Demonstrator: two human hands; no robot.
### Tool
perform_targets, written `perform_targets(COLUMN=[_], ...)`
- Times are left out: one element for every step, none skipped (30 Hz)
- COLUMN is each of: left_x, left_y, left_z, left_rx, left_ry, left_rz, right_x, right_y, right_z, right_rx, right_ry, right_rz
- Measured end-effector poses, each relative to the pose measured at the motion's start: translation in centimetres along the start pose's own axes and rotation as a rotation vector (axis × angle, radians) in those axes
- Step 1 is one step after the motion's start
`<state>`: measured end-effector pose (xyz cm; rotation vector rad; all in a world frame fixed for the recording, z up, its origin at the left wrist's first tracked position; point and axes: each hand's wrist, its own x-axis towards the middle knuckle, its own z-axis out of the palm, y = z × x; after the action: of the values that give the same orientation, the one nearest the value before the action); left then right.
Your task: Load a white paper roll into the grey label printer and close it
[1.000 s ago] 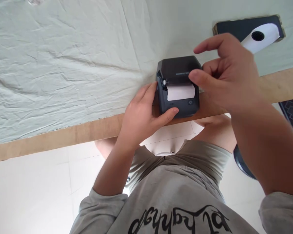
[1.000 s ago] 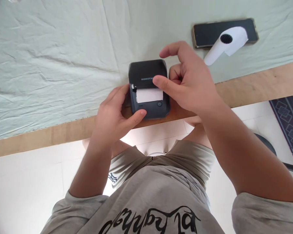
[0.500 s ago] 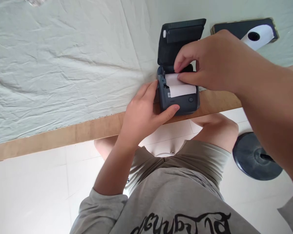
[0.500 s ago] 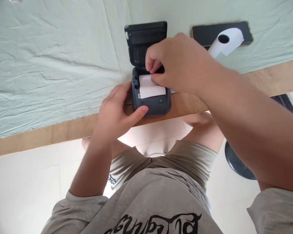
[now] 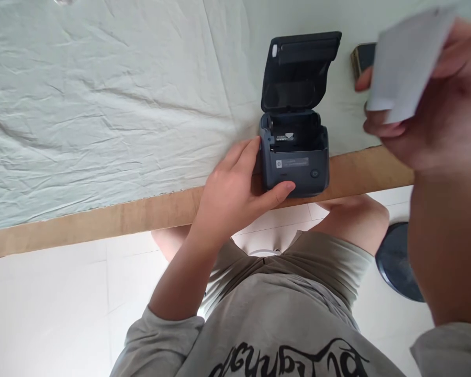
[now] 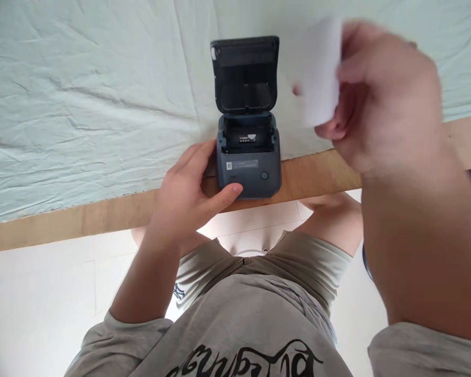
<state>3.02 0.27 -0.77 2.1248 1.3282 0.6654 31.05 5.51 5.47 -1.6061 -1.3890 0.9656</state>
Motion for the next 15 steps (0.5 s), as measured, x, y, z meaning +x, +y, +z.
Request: perform_targets(left_x=[0.0, 0.0, 0.0, 0.0, 0.0, 0.0, 0.0, 0.1, 0.1, 0.1, 0.1, 0.1, 0.1, 0.1, 0.1], left_y=[0.0, 0.0, 0.1, 0.1, 0.1, 0.1, 0.2, 0.2, 0.2, 0.2, 0.1, 0.1, 0.1, 0.1, 0.1], left_z=[0.0, 0.0, 0.0, 0.0, 0.0, 0.0, 0.0, 0.0, 0.0, 0.0, -0.1, -0.1, -0.1, -0.1, -0.1], left_rx=[0.001, 0.002, 0.003, 0.005, 0.007, 0.009, 0.009, 0.009, 0.009, 0.009, 0.01, 0.012, 0.013, 0.012, 0.011], left_ry=[-0.001, 0.0, 0.001, 0.002, 0.004, 0.005, 0.004, 0.003, 0.002, 0.001, -0.002, -0.003, -0.002, -0.001, -0.001], left_rz=[-0.006, -0.006, -0.001, 0.004, 0.007, 0.007, 0.002, -0.005, -0.012, -0.016, -0.018, -0.017, -0.017, -0.016, -0.016], right_x=[-0.2, -0.5, -0.7, -1.0, -1.3, -1.5, -1.7, -1.8, -1.7, -1.6, -1.4, -1.1, -0.9, -0.7, -0.6], right_y=[1.2, 2.3, 3.2, 3.9, 4.4, 4.7, 4.8, 4.8, 4.8, 4.8, 4.9, 5.1, 5.3, 5.6, 5.9], right_z=[0.2, 0.4, 0.7, 0.9, 1.0, 1.0, 0.9, 0.7, 0.5, 0.4, 0.3, 0.3, 0.4, 0.5, 0.6], right_rx=[0.045, 0.059, 0.051, 0.025, -0.021, -0.079, -0.145, -0.214, -0.281, -0.339, -0.386, -0.423, -0.451, -0.471, -0.485], right_ry=[0.021, 0.031, 0.048, 0.071, 0.09, 0.107, 0.119, 0.124, 0.128, 0.129, 0.128, 0.124, 0.117, 0.107, 0.1], right_rz=[0.044, 0.079, 0.101, 0.109, 0.105, 0.088, 0.06, 0.026, -0.012, -0.048, -0.078, -0.097, -0.107, -0.111, -0.113])
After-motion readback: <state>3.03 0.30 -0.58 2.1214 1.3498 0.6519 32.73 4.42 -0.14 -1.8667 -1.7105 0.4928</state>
